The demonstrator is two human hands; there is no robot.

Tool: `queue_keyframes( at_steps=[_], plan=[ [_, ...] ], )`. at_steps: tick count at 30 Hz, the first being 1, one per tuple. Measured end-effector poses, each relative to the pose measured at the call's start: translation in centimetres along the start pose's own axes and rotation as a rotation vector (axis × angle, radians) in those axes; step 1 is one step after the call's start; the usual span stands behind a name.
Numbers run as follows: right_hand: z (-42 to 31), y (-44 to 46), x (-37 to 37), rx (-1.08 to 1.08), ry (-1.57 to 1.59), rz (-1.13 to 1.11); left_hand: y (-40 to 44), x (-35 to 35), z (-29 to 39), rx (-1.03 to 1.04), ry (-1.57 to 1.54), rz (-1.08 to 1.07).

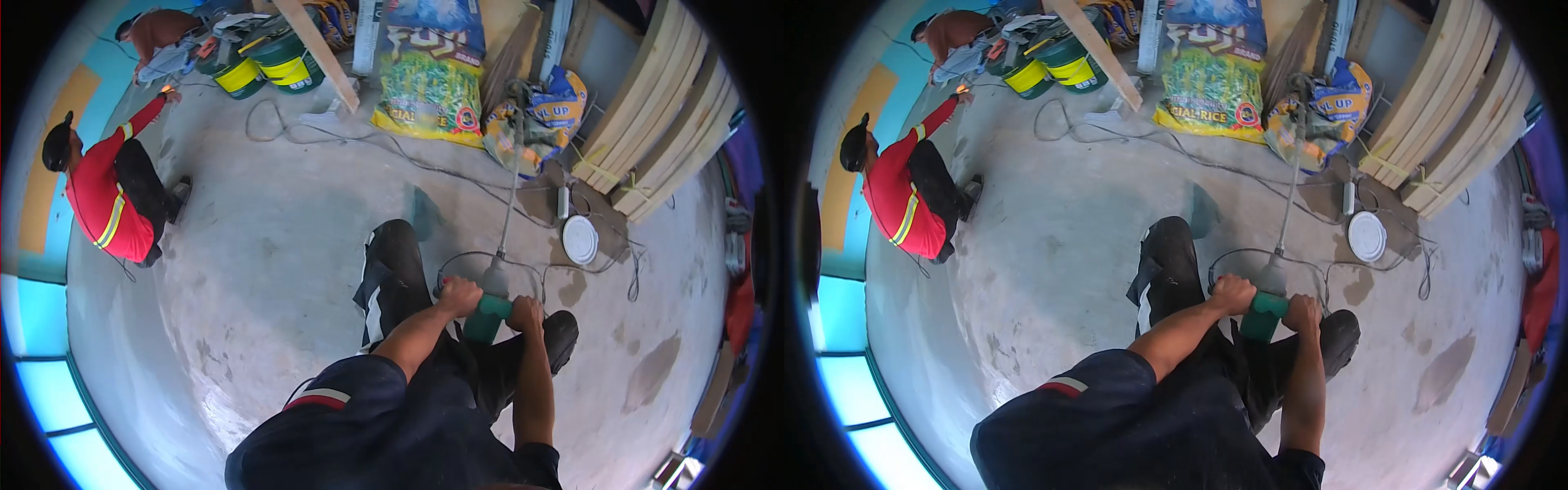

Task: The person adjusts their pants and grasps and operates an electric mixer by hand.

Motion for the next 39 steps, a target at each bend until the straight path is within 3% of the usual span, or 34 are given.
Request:
queue_keyframes(
  at_steps=[17,19,30,37,39],
  plan=[
    [0.5,0.0,1.4,0.013,-0.061,0.058,-1.0,-1.8,0.6,-0.066,-0.170,-0.051],
    [1.3,0.6,2.6,0.035,-0.057,-0.003,-0.7,-2.2,1.3,-0.052,-0.130,-0.135],
    [0.6,-0.5,0.7,0.024,0.028,0.146,-1.0,-2.5,1.0,-0.066,-0.083,-0.178],
    [0.8,-0.7,1.0,-0.012,0.016,0.228,-0.9,-2.0,1.1,-0.047,-0.049,-0.133],
    [1.0,-0.6,1.0,-0.001,0.008,0.154,-0.8,-1.9,1.1,-0.044,-0.055,-0.129]
  ],
)
Point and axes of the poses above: each hand's wrist, its own y-axis towards the middle knuckle, its own x-axis out of the palm, z = x × y, the point moved 6 cm from there along y, towards the middle knuckle, and after that the axes turned 4 degrees about x, right-handed, at the moved point
